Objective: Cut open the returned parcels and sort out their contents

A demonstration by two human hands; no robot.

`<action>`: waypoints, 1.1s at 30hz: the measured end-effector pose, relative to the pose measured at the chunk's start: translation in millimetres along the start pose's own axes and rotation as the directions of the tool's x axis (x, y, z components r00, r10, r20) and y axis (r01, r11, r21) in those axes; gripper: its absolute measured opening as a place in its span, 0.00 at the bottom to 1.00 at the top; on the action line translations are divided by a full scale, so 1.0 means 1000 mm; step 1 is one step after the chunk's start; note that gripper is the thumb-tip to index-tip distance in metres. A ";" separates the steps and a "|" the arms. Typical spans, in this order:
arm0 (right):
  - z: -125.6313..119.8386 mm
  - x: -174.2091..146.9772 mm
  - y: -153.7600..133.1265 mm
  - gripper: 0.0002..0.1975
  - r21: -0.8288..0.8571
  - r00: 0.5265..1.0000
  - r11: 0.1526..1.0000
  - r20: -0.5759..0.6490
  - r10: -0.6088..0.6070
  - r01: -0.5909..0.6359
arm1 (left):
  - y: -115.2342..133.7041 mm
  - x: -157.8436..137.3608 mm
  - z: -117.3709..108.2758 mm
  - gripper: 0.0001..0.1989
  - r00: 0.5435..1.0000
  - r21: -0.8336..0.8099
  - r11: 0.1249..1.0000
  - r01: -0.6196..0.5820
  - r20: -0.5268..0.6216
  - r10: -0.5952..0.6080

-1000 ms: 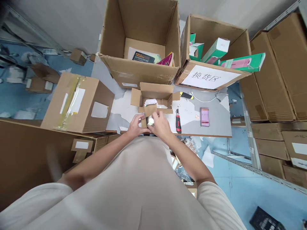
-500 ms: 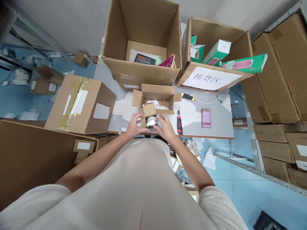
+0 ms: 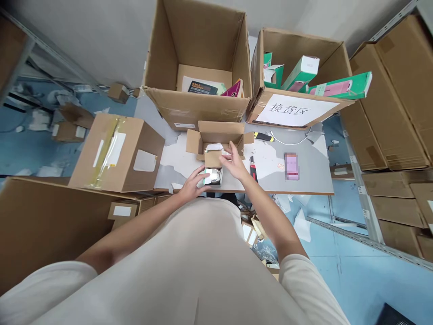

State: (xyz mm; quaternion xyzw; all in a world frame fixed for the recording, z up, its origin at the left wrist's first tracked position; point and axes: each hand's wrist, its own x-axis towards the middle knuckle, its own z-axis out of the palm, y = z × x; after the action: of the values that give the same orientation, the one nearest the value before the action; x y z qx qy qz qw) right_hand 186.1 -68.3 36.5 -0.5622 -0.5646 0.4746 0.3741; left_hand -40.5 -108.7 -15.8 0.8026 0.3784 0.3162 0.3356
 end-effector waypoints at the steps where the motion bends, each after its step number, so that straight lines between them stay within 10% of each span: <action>1: -0.001 0.005 -0.003 0.36 0.016 0.998 1.000 0.058 -0.011 0.010 | 0.000 0.001 -0.001 0.21 1.000 -0.013 1.000 0.009 0.011 -0.009; 10: 0.003 -0.040 -0.007 0.16 -0.445 0.884 0.781 0.371 -0.284 0.438 | -0.004 0.010 0.004 0.36 0.992 -0.150 0.982 0.114 -0.032 -0.120; 33: 0.016 -0.042 0.015 0.14 -0.618 0.891 0.644 0.358 -0.280 0.450 | -0.004 0.027 -0.010 0.29 0.999 -0.011 1.000 0.003 0.038 -0.003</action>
State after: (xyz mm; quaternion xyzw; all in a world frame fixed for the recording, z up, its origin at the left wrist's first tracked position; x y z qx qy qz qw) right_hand 178.6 -112.9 22.2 -0.4746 -0.8405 0.2070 0.1597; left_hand -35.7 -81.8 -6.1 0.8059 0.3715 0.3026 0.3477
